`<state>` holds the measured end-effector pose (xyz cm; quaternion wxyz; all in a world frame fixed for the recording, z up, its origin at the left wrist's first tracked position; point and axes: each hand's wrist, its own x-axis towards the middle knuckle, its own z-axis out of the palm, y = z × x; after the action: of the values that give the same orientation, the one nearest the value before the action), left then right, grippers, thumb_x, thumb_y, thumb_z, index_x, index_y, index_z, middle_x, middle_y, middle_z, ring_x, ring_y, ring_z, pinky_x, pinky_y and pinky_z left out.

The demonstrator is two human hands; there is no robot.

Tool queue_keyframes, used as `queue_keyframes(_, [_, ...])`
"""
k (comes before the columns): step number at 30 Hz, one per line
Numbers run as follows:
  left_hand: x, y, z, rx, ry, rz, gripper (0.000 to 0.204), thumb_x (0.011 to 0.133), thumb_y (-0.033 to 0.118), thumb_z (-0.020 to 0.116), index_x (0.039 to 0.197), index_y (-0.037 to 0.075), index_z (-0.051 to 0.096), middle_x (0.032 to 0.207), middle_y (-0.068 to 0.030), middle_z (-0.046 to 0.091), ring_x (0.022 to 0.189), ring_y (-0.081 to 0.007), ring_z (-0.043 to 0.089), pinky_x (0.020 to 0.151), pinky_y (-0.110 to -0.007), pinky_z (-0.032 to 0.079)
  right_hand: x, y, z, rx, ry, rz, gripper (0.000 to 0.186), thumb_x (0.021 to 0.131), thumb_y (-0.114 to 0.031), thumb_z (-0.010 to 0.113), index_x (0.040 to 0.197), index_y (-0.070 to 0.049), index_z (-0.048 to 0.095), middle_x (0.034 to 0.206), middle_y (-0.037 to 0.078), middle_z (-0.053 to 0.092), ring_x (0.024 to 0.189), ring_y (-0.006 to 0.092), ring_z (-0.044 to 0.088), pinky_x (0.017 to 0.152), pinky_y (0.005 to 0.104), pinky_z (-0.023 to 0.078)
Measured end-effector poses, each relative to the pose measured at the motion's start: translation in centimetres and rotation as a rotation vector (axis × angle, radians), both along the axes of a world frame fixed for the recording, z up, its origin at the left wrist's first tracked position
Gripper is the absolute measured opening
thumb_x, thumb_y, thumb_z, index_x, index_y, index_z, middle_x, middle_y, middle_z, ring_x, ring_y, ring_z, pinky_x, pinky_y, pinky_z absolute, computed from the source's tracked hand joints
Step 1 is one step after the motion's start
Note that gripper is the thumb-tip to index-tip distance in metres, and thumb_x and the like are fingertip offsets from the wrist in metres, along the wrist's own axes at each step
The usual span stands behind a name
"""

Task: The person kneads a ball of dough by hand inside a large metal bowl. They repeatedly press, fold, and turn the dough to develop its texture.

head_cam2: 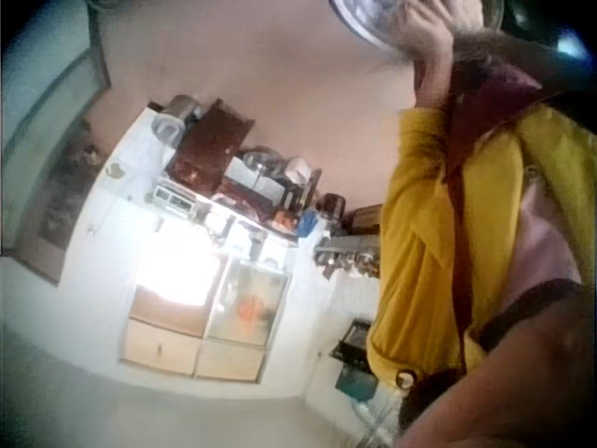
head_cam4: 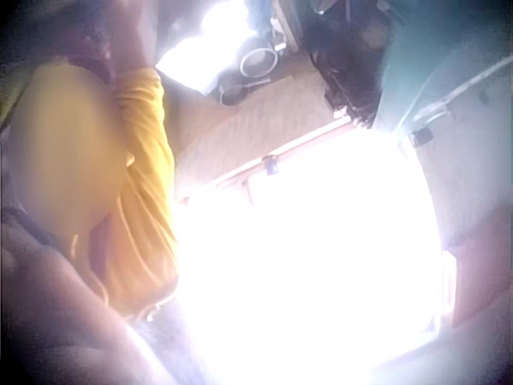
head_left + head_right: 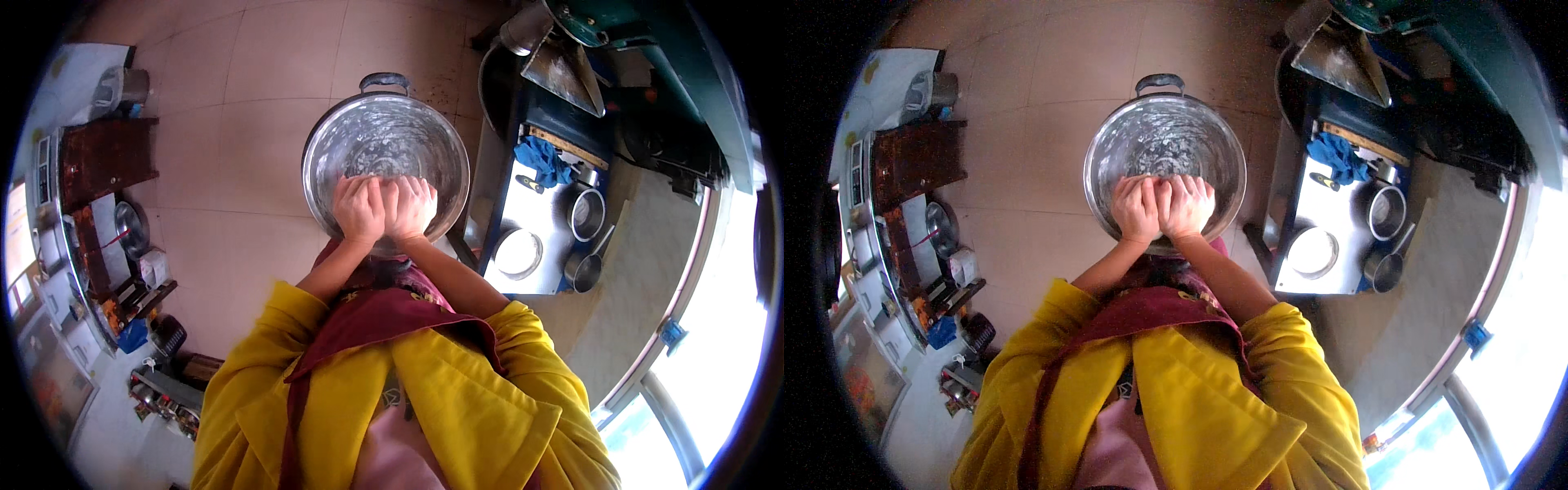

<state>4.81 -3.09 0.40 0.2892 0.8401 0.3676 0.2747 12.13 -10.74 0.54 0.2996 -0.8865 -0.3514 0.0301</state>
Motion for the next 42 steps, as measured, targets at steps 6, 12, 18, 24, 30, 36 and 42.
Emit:
queue_keyframes(6, [2.5,2.5,-2.3,0.032,0.015,-0.046,0.016,0.088,0.014,0.054,0.078,0.007,0.065,0.080,-0.0091,0.066,0.078,-0.0316,0.064,0.076,-0.042,0.049,3.4,1.9,-1.7,0.014,0.000,0.102,0.018,0.078,-0.029,0.059,0.083,-0.013,0.066,0.084,0.007,0.061,0.081,0.0291,0.059,0.072,0.0410,0.044])
queue_keyframes(12, [5.3,6.3,-3.2,-0.105,0.216,-0.045,0.021,0.088,0.015,0.053,0.071,0.007,0.062,0.070,-0.0108,0.062,0.069,-0.0337,0.061,0.064,-0.044,0.048,7.0,5.6,-2.4,-0.107,0.132,0.103,0.020,0.084,-0.026,0.054,0.076,-0.010,0.063,0.075,0.011,0.064,0.071,0.0320,0.063,0.064,0.0430,0.049])
queue_keyframes(18, [7.2,7.9,-3.9,-0.216,0.310,0.074,0.036,0.094,0.025,0.048,0.068,0.007,0.065,0.071,-0.0148,0.067,0.067,-0.0385,0.064,0.064,-0.048,0.052,8.7,8.2,-2.5,-0.228,0.341,0.051,0.026,0.091,-0.029,0.049,0.079,-0.011,0.064,0.075,0.016,0.069,0.066,0.0382,0.066,0.062,0.0480,0.054])
queue_keyframes(24, [8.2,8.5,-4.8,-0.159,0.328,0.163,0.046,0.094,0.035,0.046,0.067,0.008,0.070,0.070,-0.0195,0.067,0.066,-0.0415,0.065,0.064,-0.052,0.052,9.5,9.4,-3.1,-0.292,0.260,-0.050,0.035,0.092,-0.036,0.047,0.082,-0.011,0.070,0.075,0.021,0.068,0.071,0.0411,0.068,0.069,0.0503,0.056])
queue_keyframes(30, [5.8,6.5,-2.9,-0.114,0.155,0.124,0.039,0.095,0.030,0.051,0.070,0.006,0.068,0.070,-0.0188,0.067,0.066,-0.0403,0.065,0.063,-0.052,0.051,7.0,7.5,-1.7,-0.316,0.285,-0.018,0.032,0.088,-0.036,0.051,0.086,-0.008,0.067,0.089,0.019,0.070,0.083,0.0436,0.067,0.082,0.0562,0.050])
queue_keyframes(36, [0.7,-0.8,1.8,-0.085,0.031,0.131,0.027,0.098,0.027,0.049,0.097,0.005,0.064,0.103,-0.0137,0.065,0.100,-0.0345,0.057,0.091,-0.048,0.039,1.3,1.1,0.8,-0.153,0.006,-0.034,0.020,0.082,-0.030,0.059,0.085,-0.010,0.061,0.090,0.010,0.064,0.093,0.0321,0.057,0.084,0.0477,0.038])
queue_keyframes(42, [1.1,-1.1,0.0,-0.089,-0.020,0.193,0.021,0.094,0.022,0.049,0.091,0.008,0.064,0.099,-0.0088,0.065,0.103,-0.0298,0.058,0.102,-0.048,0.034,0.5,1.0,-2.0,0.000,-0.039,-0.043,0.019,0.086,-0.030,0.054,0.089,-0.012,0.062,0.084,0.006,0.062,0.086,0.0297,0.058,0.085,0.0435,0.039])
